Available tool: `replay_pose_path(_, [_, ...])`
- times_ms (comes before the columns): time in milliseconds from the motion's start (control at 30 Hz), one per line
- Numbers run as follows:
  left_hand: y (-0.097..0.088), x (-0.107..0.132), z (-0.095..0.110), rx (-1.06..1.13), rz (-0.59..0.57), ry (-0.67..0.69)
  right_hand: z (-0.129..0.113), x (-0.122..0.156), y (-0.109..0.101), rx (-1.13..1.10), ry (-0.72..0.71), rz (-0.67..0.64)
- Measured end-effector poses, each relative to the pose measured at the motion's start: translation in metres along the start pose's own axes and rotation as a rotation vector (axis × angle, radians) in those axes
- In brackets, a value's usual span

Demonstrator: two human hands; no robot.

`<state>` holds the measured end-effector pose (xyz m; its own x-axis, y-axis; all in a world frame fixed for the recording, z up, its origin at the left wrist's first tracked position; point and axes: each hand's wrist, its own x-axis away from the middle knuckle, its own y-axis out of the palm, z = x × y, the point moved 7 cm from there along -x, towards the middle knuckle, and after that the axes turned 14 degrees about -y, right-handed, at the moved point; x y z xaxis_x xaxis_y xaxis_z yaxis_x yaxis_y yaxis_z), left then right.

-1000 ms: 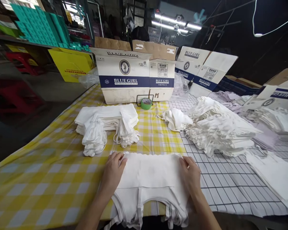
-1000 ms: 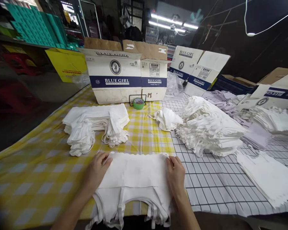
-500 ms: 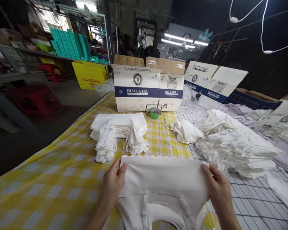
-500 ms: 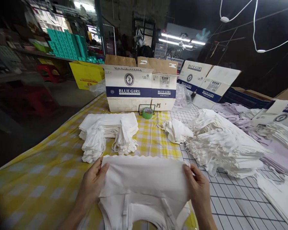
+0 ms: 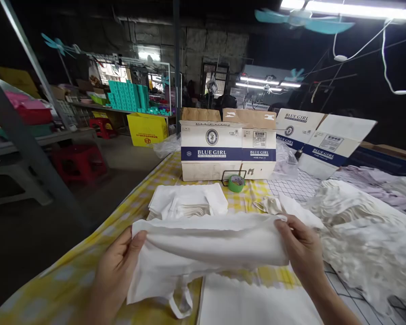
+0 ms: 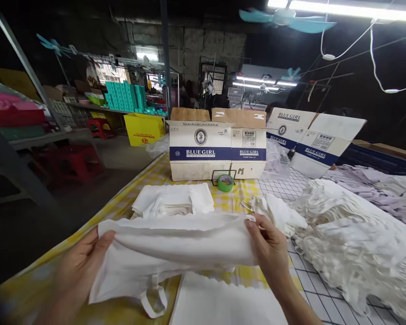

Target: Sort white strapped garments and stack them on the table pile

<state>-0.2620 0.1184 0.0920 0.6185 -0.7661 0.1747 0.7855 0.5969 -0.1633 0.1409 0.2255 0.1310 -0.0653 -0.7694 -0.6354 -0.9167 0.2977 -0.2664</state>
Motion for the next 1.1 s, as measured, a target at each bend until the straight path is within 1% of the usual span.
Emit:
replay_pose_path(67, [-0.015,-0.011,0.004,-0.023,0.054,-0.003,-0.004,-0.007,0.019,-0.041,-0.005,-0.019])
replay_pose_path(133, [-0.028,-0.025,0.013,-0.057,0.091,0.004,-0.010,-0.019,0.037,-0.082,-0.006,-0.053])
replay_pose_path(200, [-0.036,-0.046,0.029,-0.118,0.117,0.024,-0.017,-0.042,0.056,-0.087,-0.038,-0.091])
replay_pose_path(267, [-0.035,-0.077,0.048,-0.164,0.121,0.077,-0.020,-0.073,0.081,-0.037,-0.109,-0.121])
replay_pose_path(300, [-0.031,-0.096,0.057,-0.182,0.114,0.117,-0.018,-0.090,0.094,0.009,-0.144,-0.114])
replay_pose_path(333, [-0.023,-0.117,0.065,-0.195,0.086,0.168,-0.013,-0.105,0.113,0.062,-0.182,-0.146])
replay_pose_path(367, [-0.011,-0.138,0.069,-0.222,0.048,0.204,-0.004,-0.119,0.132,0.151,-0.198,-0.184])
replay_pose_path(400, [-0.001,-0.159,0.068,-0.281,0.048,0.210,0.011,-0.129,0.153,0.260,-0.179,-0.242])
replay_pose_path(433, [0.010,-0.180,0.064,-0.317,0.048,0.206,0.026,-0.136,0.173,0.297,-0.156,-0.273])
replay_pose_path(500, [0.031,-0.212,0.051,-0.395,0.065,0.204,0.058,-0.138,0.209,0.334,-0.127,-0.329])
replay_pose_path(567, [0.045,-0.233,0.034,-0.491,0.098,0.206,0.089,-0.130,0.236,0.374,-0.089,-0.390])
replay_pose_path(600, [0.048,-0.239,0.026,-0.535,0.121,0.211,0.102,-0.124,0.246,0.396,-0.072,-0.409])
replay_pose_path(633, [0.050,-0.244,0.020,-0.578,0.146,0.218,0.114,-0.119,0.252,0.418,-0.059,-0.424])
replay_pose_path(700, [0.050,-0.248,0.013,-0.658,0.186,0.236,0.130,-0.113,0.258,0.461,-0.045,-0.445])
replay_pose_path(800, [0.051,-0.250,0.012,-0.770,0.214,0.272,0.144,-0.113,0.260,0.518,-0.044,-0.474])
replay_pose_path(967, [0.062,-0.248,0.017,-0.904,0.254,0.323,0.150,-0.118,0.262,0.596,-0.059,-0.521])
replay_pose_path(1100, [0.066,-0.246,0.021,-0.983,0.281,0.346,0.142,-0.118,0.262,0.627,-0.095,-0.557])
